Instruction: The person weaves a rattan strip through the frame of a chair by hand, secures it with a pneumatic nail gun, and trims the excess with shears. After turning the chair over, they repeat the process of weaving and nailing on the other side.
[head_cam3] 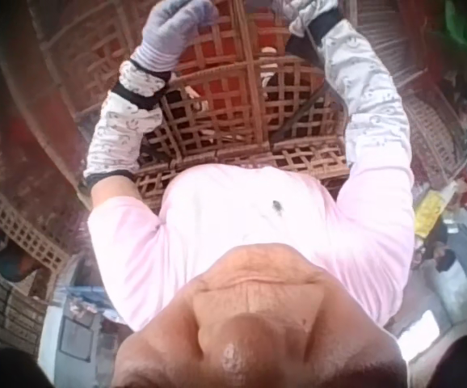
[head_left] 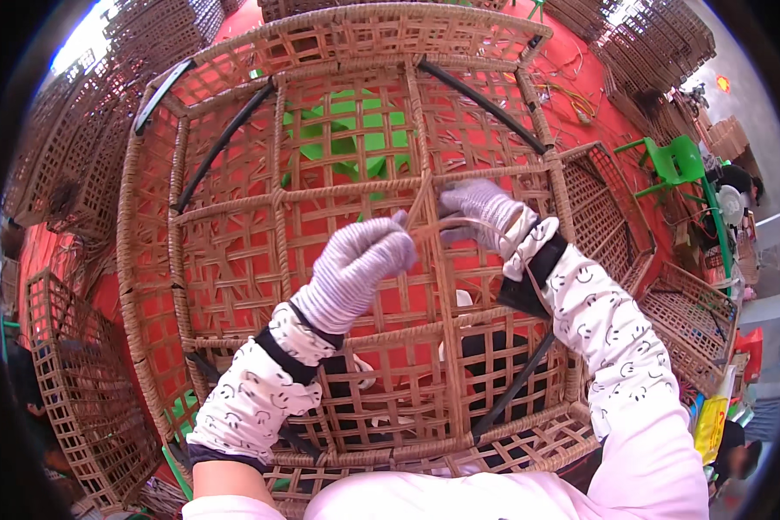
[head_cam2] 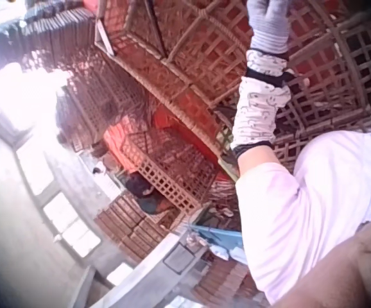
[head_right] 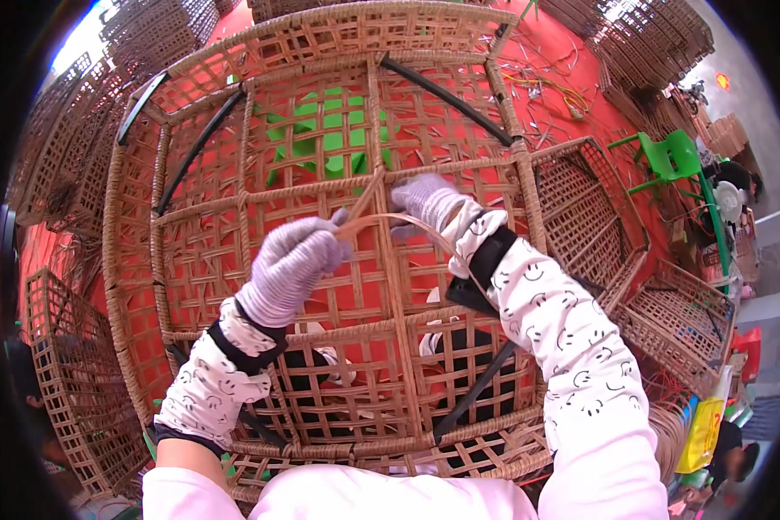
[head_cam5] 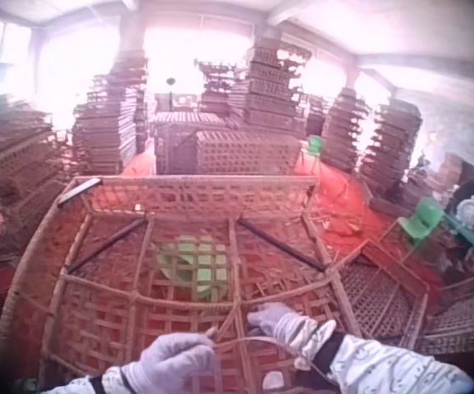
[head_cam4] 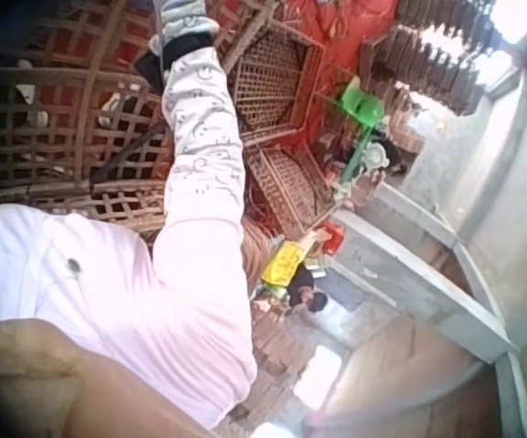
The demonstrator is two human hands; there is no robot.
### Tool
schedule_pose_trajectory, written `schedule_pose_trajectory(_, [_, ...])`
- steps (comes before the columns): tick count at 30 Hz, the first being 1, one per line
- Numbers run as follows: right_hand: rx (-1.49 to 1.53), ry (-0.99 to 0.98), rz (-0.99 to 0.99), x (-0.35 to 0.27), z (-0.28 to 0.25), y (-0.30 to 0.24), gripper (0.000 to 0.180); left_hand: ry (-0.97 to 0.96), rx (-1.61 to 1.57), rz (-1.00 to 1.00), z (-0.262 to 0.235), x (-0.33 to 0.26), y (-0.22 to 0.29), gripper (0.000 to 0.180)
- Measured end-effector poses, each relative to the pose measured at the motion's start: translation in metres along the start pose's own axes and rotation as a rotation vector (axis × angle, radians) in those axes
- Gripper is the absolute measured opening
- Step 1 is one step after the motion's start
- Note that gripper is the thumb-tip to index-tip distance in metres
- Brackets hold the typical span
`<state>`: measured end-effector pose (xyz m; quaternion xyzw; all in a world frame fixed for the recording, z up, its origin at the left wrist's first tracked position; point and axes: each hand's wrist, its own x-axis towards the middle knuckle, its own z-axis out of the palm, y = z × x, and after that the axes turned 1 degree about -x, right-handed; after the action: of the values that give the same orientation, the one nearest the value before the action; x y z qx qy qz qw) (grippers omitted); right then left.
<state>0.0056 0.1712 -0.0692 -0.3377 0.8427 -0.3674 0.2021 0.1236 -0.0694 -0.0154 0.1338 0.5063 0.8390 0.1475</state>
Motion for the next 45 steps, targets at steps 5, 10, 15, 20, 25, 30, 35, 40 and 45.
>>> schedule_pose_trajectory(5, [1.114, 0.323, 0.679, -0.002, 0.028, -0.048, 0.01, -0.005, 0.103, -0.062, -0.018, -0.007, -0.004, 0.015])
schedule_pose_trajectory(10, [1.278, 0.23, 0.613, 0.015, 0.028, -0.053, 0.011, -0.07, 1.02, -0.032, -0.046, 0.009, -0.024, 0.024])
schedule_pose_trajectory(15, [1.478, -0.223, 0.403, 0.02, 0.022, -0.024, 0.018, -0.21, 1.38, -0.183, -0.031, 0.043, -0.04, 0.032])
schedule_pose_trajectory(20, [1.416, -0.395, 0.28, 0.032, 0.021, -0.038, 0.04, -0.273, 1.365, -0.289, -0.034, 0.046, -0.043, 0.032])
schedule_pose_trajectory(25, [0.967, -0.212, 0.435, 0.036, 0.013, -0.032, 0.031, -0.298, 1.18, -0.297, -0.028, 0.044, -0.028, 0.022])
schedule_pose_trajectory(30, [-0.421, -0.073, 0.382, 0.034, -0.01, -0.059, 0.027, -0.06, 0.787, -0.071, -0.032, 0.024, -0.022, 0.021])
schedule_pose_trajectory(35, [-0.999, -0.036, 0.263, 0.022, -0.053, -0.098, 0.027, 0.266, 1.167, -0.01, -0.006, 0.039, -0.003, 0.021])
schedule_pose_trajectory(40, [-0.211, 0.086, 0.202, -0.018, -0.093, -0.115, 0.018, 0.242, 1.578, -0.378, 0.041, 0.081, -0.003, 0.057])
schedule_pose_trajectory(45, [0.297, 0.23, 0.219, -0.144, -0.108, -0.207, 0.033, 0.297, 1.492, -0.395, 0.038, 0.096, -0.024, 0.065])
